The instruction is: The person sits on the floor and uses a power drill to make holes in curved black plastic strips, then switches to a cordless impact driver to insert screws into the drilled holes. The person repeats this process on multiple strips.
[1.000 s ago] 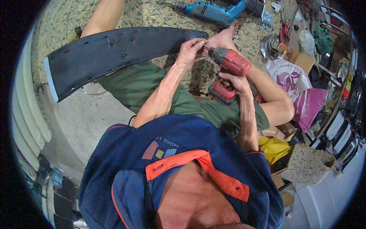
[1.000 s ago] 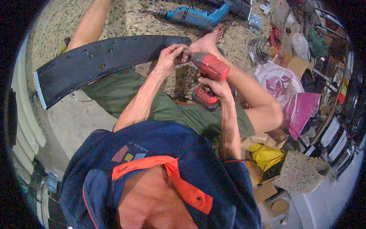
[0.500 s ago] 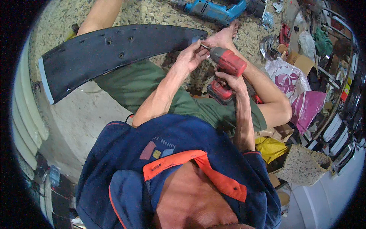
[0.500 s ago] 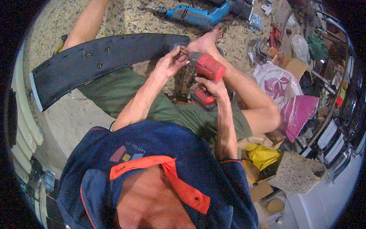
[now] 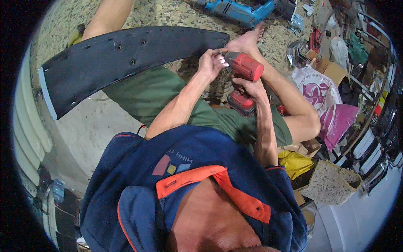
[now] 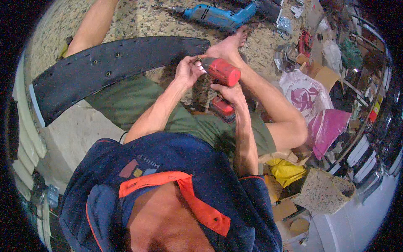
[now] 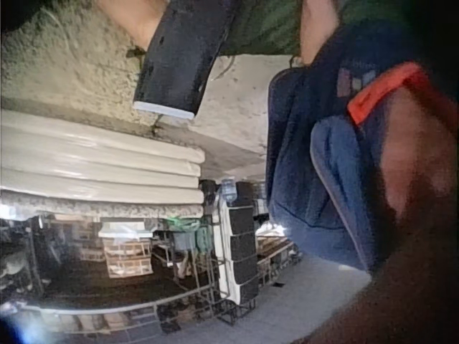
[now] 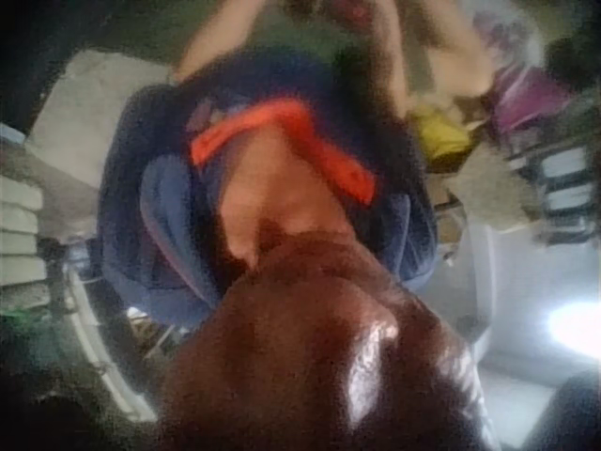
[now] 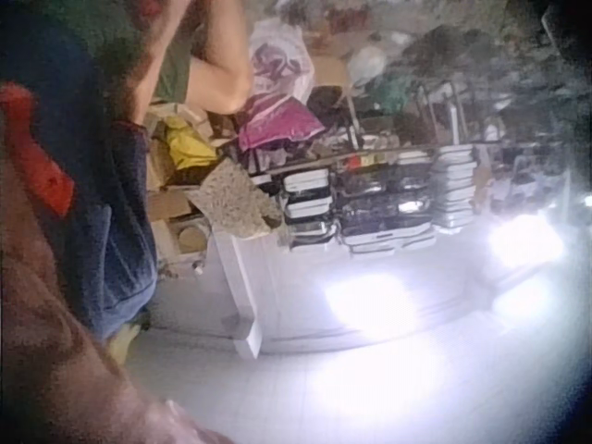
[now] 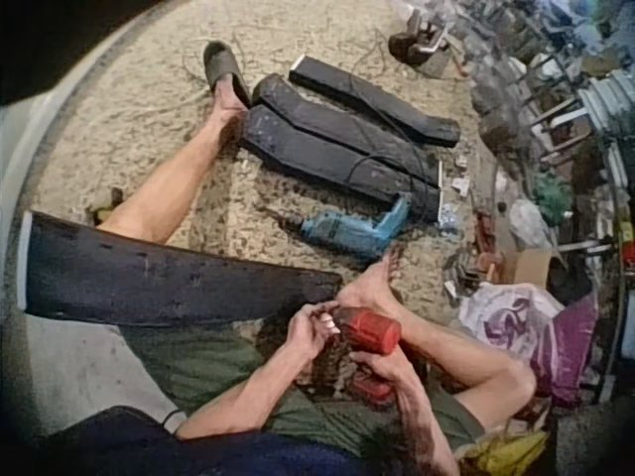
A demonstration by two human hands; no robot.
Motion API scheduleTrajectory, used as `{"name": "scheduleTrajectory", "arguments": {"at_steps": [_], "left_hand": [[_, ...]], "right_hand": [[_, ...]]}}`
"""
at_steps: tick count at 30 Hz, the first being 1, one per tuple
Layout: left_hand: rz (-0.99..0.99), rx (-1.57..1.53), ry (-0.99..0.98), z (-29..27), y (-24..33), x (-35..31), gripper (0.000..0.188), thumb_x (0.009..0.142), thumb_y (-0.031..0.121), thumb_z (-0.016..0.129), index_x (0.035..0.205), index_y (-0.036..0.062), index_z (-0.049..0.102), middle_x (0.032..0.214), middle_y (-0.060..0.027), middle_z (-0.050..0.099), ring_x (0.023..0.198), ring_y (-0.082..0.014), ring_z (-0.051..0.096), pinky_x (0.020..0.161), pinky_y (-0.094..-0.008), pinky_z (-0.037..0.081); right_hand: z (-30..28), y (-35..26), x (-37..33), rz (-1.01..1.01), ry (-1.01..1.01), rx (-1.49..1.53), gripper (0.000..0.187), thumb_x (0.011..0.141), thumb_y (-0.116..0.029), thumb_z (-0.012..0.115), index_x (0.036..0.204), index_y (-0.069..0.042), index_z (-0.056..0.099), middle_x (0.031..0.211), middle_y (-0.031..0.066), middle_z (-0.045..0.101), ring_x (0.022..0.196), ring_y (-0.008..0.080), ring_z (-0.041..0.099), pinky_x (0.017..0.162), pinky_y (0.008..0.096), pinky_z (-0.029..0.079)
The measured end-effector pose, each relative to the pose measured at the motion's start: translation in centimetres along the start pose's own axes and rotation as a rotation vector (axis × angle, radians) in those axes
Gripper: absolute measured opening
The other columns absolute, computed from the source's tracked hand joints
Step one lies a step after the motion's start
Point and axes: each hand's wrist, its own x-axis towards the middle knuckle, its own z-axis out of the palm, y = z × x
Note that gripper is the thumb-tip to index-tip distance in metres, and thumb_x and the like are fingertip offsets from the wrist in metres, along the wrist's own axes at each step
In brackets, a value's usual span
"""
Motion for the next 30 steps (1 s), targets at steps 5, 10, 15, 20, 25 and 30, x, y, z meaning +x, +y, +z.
{"name": "scheduleTrajectory", "arguments": {"at_steps": [5, 10, 15, 20, 25, 30], "left_hand": [[0.112, 0.065, 0.389, 0.8, -0.6, 0.1, 0.023, 0.100, 0.013, 0.054, 0.116, -0.0018, 0.063, 0.084, -0.0055, 0.059, 0.077, -0.0174, 0.060, 0.071, -0.0344, 0.057], [0.188, 0.026, 0.277, 1.4, -0.4, -0.5, 0.018, 0.099, 0.014, 0.062, 0.113, 0.0015, 0.063, 0.105, -0.0136, 0.068, 0.095, -0.0236, 0.067, 0.078, -0.0392, 0.059], [0.047, 0.246, 0.344, 0.3, 0.8, 0.3, 0.019, 0.099, 0.019, 0.064, 0.110, 0.0028, 0.063, 0.103, -0.0118, 0.068, 0.094, -0.0241, 0.067, 0.078, -0.0408, 0.059], [-0.075, 0.325, 0.464, -0.4, 1.3, 0.9, 0.019, 0.098, 0.021, 0.067, 0.104, 0.0039, 0.065, 0.099, -0.0082, 0.068, 0.090, -0.0225, 0.067, 0.081, -0.0403, 0.058], [-0.103, 0.210, 0.451, 0.3, 0.7, 0.2, 0.020, 0.100, 0.023, 0.064, 0.103, 0.0036, 0.065, 0.099, -0.0063, 0.068, 0.094, -0.0225, 0.067, 0.087, -0.0426, 0.056], [-0.030, 0.018, 0.448, 0.5, 0.0, 0.1, 0.020, 0.103, 0.016, 0.048, 0.103, 0.0025, 0.062, 0.098, -0.0060, 0.066, 0.101, -0.0243, 0.064, 0.098, -0.0459, 0.050]], "right_hand": [[0.1, -0.6, -0.8, 0.057, 0.034, 0.031, 0.050, 0.075, -0.014, 0.083, 0.122, -0.006, 0.067, 0.112, 0.0073, 0.072, 0.104, 0.0194, 0.066, 0.093, 0.0365, 0.052], [-0.3, -1.2, -1.8, -0.018, 0.071, -0.001, 0.052, 0.076, -0.013, 0.083, 0.124, -0.006, 0.065, 0.115, 0.0076, 0.071, 0.106, 0.0200, 0.066, 0.094, 0.0372, 0.052], [-0.4, -0.9, -1.6, 0.078, 0.046, -0.002, 0.055, 0.077, -0.015, 0.084, 0.128, -0.006, 0.063, 0.117, 0.0088, 0.070, 0.110, 0.0223, 0.065, 0.097, 0.0383, 0.051], [0.5, -0.3, -1.9, -0.205, 0.149, -0.337, 0.050, 0.081, -0.018, 0.082, 0.127, -0.007, 0.065, 0.119, 0.0102, 0.070, 0.112, 0.0242, 0.064, 0.100, 0.0400, 0.049], [0.9, -0.3, -1.5, -0.210, 0.166, -0.363, 0.048, 0.081, -0.017, 0.081, 0.125, -0.008, 0.066, 0.117, 0.0097, 0.070, 0.111, 0.0243, 0.064, 0.101, 0.0401, 0.049], [0.8, -1.4, -0.7, -0.081, 0.115, -0.228, 0.060, 0.076, -0.018, 0.081, 0.131, -0.005, 0.061, 0.127, 0.0178, 0.066, 0.123, 0.0331, 0.060, 0.106, 0.0424, 0.047]]}}
